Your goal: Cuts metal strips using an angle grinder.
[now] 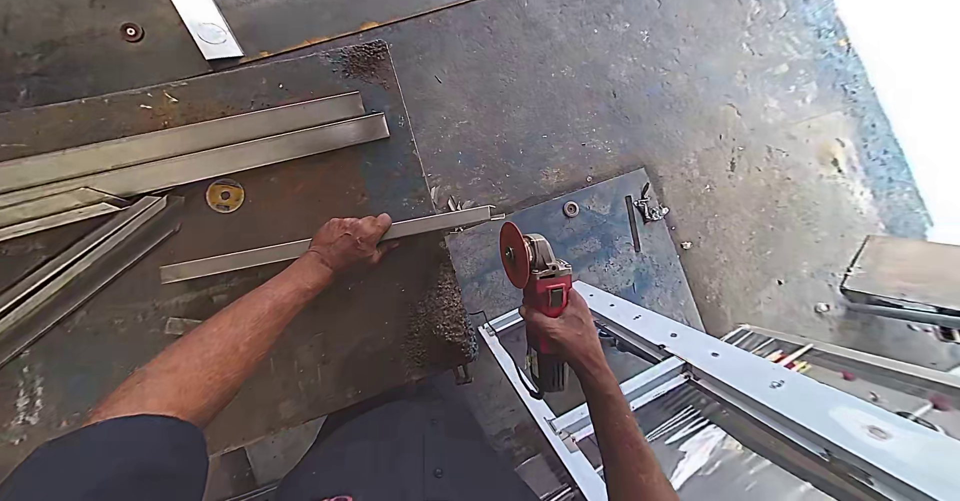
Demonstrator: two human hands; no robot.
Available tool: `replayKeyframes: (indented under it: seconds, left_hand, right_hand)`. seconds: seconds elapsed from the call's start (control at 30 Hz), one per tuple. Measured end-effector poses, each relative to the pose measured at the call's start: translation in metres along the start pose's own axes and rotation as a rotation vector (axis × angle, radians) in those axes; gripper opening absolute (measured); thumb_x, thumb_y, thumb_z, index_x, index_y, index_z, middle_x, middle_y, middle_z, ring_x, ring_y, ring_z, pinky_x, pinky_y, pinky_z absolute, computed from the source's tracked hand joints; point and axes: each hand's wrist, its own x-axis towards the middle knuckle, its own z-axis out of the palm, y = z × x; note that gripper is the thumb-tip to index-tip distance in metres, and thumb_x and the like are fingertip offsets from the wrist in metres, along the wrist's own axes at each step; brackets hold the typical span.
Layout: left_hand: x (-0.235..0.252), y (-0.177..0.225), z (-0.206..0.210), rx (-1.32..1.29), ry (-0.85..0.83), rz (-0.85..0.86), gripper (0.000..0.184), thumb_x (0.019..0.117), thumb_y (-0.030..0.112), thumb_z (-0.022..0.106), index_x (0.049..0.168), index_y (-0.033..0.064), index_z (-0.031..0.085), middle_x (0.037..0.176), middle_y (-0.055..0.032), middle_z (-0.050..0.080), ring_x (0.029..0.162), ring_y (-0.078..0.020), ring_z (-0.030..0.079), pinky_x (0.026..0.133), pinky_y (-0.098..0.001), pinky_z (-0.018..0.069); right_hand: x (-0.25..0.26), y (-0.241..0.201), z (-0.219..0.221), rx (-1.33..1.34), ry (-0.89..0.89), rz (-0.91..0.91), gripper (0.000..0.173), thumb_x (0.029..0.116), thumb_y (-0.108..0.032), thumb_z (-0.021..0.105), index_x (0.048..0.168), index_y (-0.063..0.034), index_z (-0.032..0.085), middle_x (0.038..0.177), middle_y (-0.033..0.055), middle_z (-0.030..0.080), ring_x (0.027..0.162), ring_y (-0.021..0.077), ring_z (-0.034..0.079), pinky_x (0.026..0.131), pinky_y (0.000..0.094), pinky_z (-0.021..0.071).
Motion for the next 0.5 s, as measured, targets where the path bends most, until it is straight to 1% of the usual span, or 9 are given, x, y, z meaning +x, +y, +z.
replayKeyframes:
  seconds: [0.13, 0.27, 0.4, 0.5]
  left_hand:
    - [-0.003, 0.002, 0.003, 0.026, 0.058, 0.019, 0.04, 0.1007, 0.049, 0.058, 0.101, 0.0097, 0.063, 0.078, -0.0091, 0.065, 0.066, -0.0303, 0.07, 0.053, -0.0468, 0.055]
    - [-0.004, 0.002, 0.003, 0.018, 0.056, 0.027, 0.038, 0.1005, 0.047, 0.06, 0.103, 0.0097, 0.064, 0.08, -0.0085, 0.065, 0.068, -0.0294, 0.07, 0.055, -0.046, 0.0559]
    - [-0.005, 0.001, 0.005, 0.018, 0.062, 0.031, 0.036, 0.1001, 0.047, 0.061, 0.101, 0.0109, 0.063, 0.079, -0.0071, 0.064, 0.068, -0.0279, 0.069, 0.054, -0.0452, 0.0553]
    - [-0.005, 0.001, 0.006, 0.021, 0.066, 0.027, 0.032, 0.0982, 0.043, 0.064, 0.099, 0.0116, 0.062, 0.077, -0.0061, 0.063, 0.067, -0.0269, 0.069, 0.054, -0.0442, 0.0546]
  right_hand:
    - [0.012, -0.003, 0.007, -0.037, -0.037, -0.001, 0.07, 0.0672, -0.044, 0.084, 0.123, -0.0073, 0.063, 0.102, 0.0035, 0.071, 0.093, 0.0104, 0.068, 0.086, 0.0365, 0.057]
    - [0.021, -0.001, 0.011, -0.039, -0.068, 0.007, 0.07, 0.0668, -0.044, 0.084, 0.123, -0.0082, 0.063, 0.101, 0.0025, 0.071, 0.092, 0.0101, 0.069, 0.085, 0.0366, 0.0576]
    - [0.027, -0.004, 0.011, -0.052, -0.092, 0.013, 0.07, 0.0669, -0.044, 0.084, 0.123, -0.0087, 0.062, 0.101, 0.0021, 0.071, 0.092, 0.0103, 0.069, 0.084, 0.0365, 0.0576]
    - [0.03, -0.007, 0.01, -0.065, -0.095, 0.011, 0.07, 0.0667, -0.043, 0.084, 0.123, -0.0082, 0.062, 0.101, 0.0024, 0.071, 0.092, 0.0106, 0.069, 0.084, 0.0366, 0.0575]
